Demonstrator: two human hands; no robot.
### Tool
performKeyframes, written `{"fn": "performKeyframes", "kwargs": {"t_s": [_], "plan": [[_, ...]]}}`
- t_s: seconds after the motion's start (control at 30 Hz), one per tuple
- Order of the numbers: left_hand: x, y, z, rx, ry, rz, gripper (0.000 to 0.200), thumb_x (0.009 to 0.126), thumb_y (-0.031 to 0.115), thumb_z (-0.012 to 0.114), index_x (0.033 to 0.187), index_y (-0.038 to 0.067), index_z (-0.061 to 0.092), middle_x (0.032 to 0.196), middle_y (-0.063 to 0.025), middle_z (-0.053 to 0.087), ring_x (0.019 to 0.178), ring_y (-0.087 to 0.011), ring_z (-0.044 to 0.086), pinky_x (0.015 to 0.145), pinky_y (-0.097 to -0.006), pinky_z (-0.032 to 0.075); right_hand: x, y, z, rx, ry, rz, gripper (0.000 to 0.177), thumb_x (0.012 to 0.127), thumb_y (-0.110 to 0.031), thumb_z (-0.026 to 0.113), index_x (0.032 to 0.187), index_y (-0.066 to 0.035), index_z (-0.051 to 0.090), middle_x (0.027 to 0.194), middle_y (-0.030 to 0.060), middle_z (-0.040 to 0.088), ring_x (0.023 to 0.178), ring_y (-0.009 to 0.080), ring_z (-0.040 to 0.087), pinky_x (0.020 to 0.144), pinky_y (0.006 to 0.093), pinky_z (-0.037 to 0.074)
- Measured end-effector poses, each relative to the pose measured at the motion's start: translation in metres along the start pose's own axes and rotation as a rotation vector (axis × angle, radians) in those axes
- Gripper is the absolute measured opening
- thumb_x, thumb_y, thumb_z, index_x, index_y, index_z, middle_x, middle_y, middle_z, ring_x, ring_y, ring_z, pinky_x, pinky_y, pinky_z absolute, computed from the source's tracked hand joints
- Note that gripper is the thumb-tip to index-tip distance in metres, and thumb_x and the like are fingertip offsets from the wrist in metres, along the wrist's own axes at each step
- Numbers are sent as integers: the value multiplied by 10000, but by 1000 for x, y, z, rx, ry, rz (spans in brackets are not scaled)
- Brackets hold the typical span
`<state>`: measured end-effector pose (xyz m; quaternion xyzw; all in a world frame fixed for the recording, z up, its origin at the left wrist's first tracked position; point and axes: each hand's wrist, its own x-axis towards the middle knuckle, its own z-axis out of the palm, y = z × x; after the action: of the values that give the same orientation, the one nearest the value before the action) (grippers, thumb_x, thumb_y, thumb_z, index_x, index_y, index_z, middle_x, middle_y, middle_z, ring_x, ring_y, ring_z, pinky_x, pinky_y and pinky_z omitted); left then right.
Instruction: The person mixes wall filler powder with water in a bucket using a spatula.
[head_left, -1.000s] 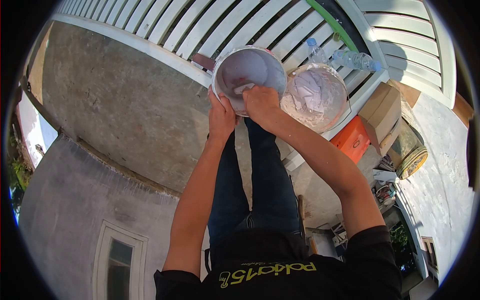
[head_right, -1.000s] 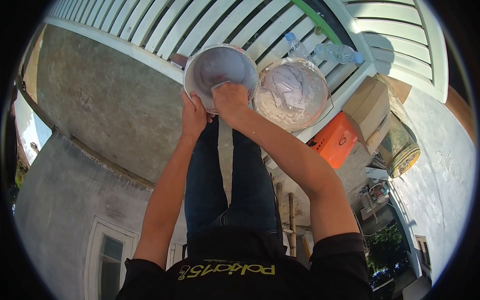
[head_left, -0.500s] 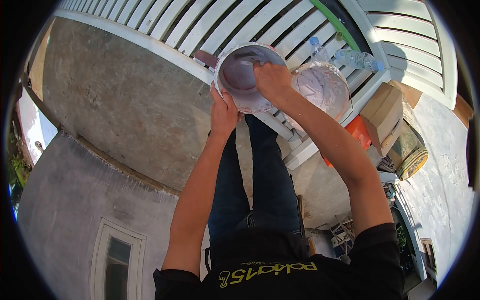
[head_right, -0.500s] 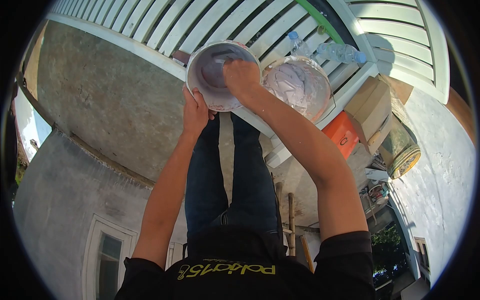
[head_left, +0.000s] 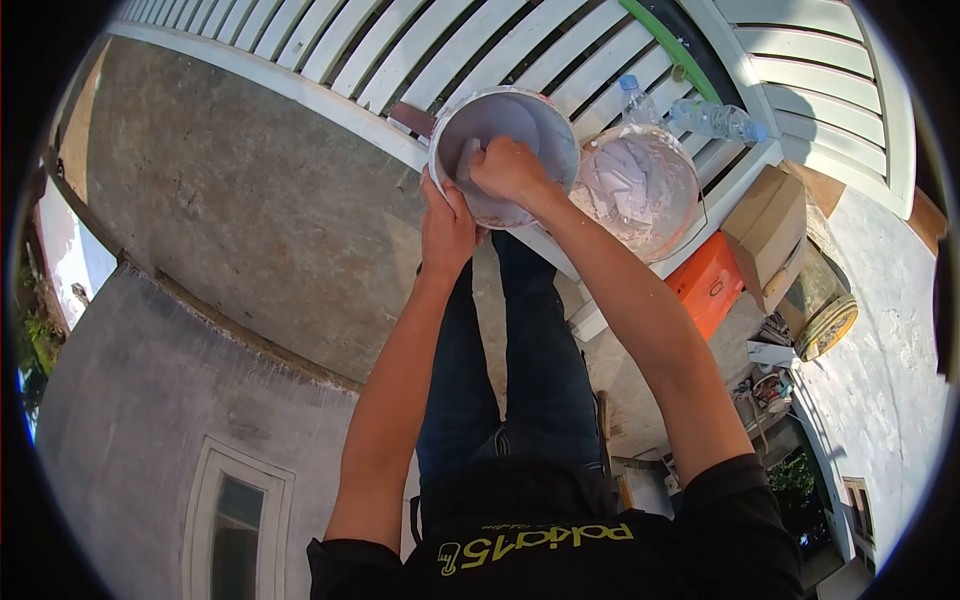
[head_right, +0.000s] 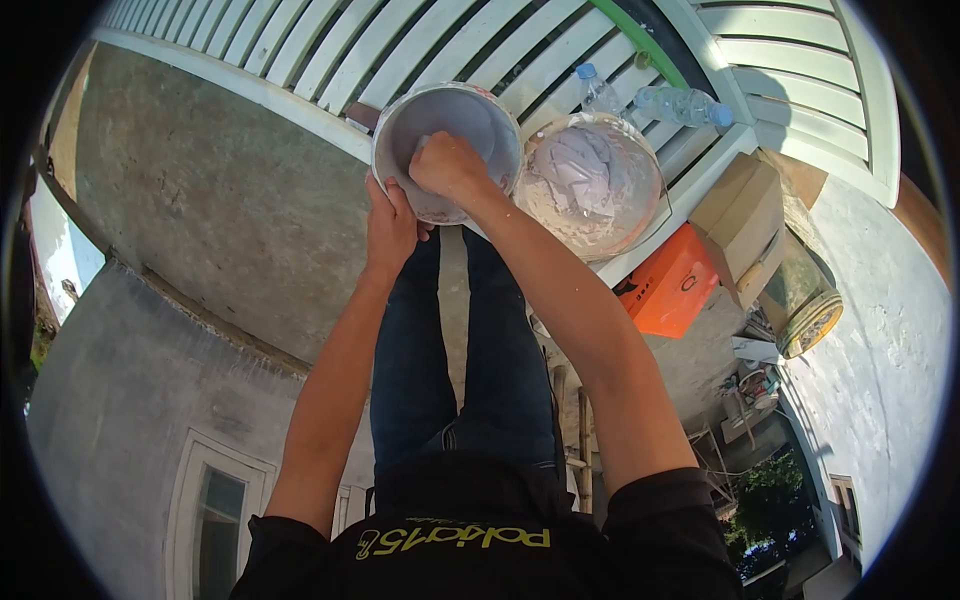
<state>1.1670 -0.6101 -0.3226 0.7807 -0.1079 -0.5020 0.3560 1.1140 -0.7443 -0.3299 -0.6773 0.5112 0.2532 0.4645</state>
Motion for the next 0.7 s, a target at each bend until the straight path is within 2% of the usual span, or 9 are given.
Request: {"fn": "performKeyframes", "kwargs": {"t_s": [0.07, 0.17, 0.27, 0.37, 0.47, 0.7], "plan": [[0, -1, 0, -8, -4, 12, 459, 1078, 304, 331, 1391, -30, 291, 701, -164, 646, 454, -214, 606, 405, -332, 474, 8, 6, -13, 106, 65, 35, 353, 929, -261, 535, 989, 48, 697, 1016, 257, 712, 975, 419, 693, 865, 474, 548], [2, -3, 0, -14, -19, 0, 536, 1067, 268, 346, 1499, 7, 164, 625, -200, 620, 460, -313, 626, 431, -416, 480, 12, 12, -21, 53, 220, 2, 345, 954, -263, 520, 951, 20, 717, 976, 245, 720, 940, 411, 703, 843, 483, 548], [1, 1, -1, -14, -22, -13, 533, 1067, 268, 349, 1498, 8, 173, 641, -203, 628, 466, -313, 630, 437, -418, 482, -4, 11, -13, -151, 225, -141, 296, 944, -235, 542, 970, -1, 722, 966, 235, 723, 919, 390, 712, 807, 468, 559], [-1, 5, -1, -6, -9, -6, 465, 1077, 294, 334, 1396, -41, 285, 729, -179, 652, 450, -215, 603, 406, -324, 473, -17, 17, 7, -355, 81, -304, 253, 909, -215, 589, 985, -16, 726, 959, 225, 722, 895, 367, 722, 768, 459, 570], [0, 1, -3, 36, -10, 26, 481, 1074, 266, 348, 1431, -43, 262, 752, -181, 664, 461, -205, 616, 418, -311, 489, -34, 35, 21, -513, 102, -425, 275, 951, -203, 533, 1124, -97, 718, 888, 224, 700, 804, 371, 716, 695, 464, 568], [-20, 11, -8, -3, -17, 126, 591, 1047, 196, 431, 1545, -4, 183, 841, -187, 695, 536, -182, 657, 451, -295, 513, -84, 53, 2, -305, 264, -303, 264, 939, -198, 577, 1132, -47, 677, 887, 204, 679, 774, 378, 699, 699, 478, 561]]}}
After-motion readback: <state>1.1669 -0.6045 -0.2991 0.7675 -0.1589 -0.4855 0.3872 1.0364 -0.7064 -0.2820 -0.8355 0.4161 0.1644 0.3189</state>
